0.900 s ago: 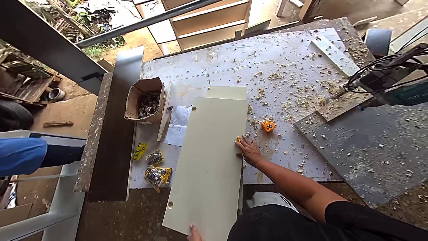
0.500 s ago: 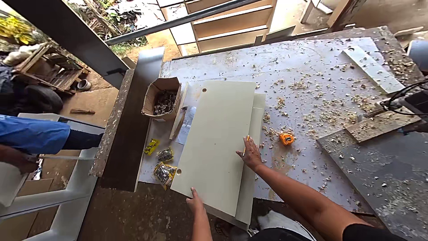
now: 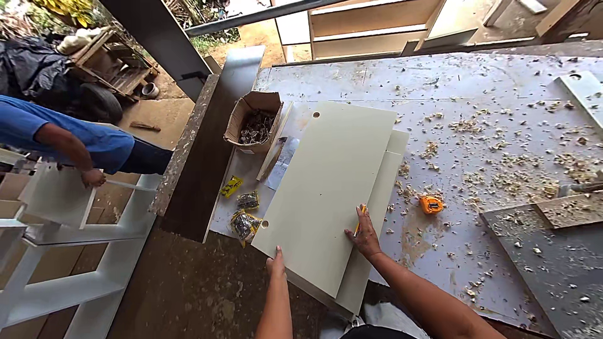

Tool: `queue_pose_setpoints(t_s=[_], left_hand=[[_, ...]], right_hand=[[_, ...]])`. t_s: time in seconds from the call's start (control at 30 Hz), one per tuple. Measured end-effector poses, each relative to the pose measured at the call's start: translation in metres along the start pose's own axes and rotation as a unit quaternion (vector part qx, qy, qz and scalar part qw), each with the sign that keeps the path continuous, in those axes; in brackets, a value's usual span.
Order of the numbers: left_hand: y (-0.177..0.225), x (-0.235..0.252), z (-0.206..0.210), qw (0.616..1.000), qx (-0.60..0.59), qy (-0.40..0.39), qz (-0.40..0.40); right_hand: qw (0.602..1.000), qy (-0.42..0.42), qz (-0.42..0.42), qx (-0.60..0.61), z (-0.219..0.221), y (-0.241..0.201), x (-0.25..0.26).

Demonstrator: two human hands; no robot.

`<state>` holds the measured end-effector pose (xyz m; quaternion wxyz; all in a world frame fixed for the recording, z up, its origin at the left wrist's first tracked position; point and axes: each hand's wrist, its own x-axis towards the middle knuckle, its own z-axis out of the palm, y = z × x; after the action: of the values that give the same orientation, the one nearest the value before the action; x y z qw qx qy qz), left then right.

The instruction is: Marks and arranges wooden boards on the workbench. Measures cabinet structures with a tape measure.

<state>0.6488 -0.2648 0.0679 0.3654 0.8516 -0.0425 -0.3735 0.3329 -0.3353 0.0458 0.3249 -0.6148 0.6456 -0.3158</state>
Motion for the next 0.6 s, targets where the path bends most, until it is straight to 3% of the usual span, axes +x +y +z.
queue_pose_setpoints(t_s=[0.13, 0.23, 0.43, 0.6], left_hand=[[0.003, 0.011, -0.006, 0.999, -0.02, -0.033, -0.006], [0.008, 0.02, -0.013, 0.996, -0.057, -0.063, -0.034], [0.02, 0.041, -0.022, 0.986, -0.108, -0.118, -0.046], [0.023, 0.057, -0.029, 0.977, -0.126, -0.16, -0.061]], right_hand=[[0.995, 0.083, 0.024, 0.056, 0.001, -0.006, 0.002], [0.979, 0.142, 0.121, 0.088, -0.001, -0.026, -0.001], [0.938, 0.199, 0.256, 0.124, 0.027, -0.074, -0.011], [0.919, 0.223, 0.307, 0.103, 0.041, -0.074, -0.005]])
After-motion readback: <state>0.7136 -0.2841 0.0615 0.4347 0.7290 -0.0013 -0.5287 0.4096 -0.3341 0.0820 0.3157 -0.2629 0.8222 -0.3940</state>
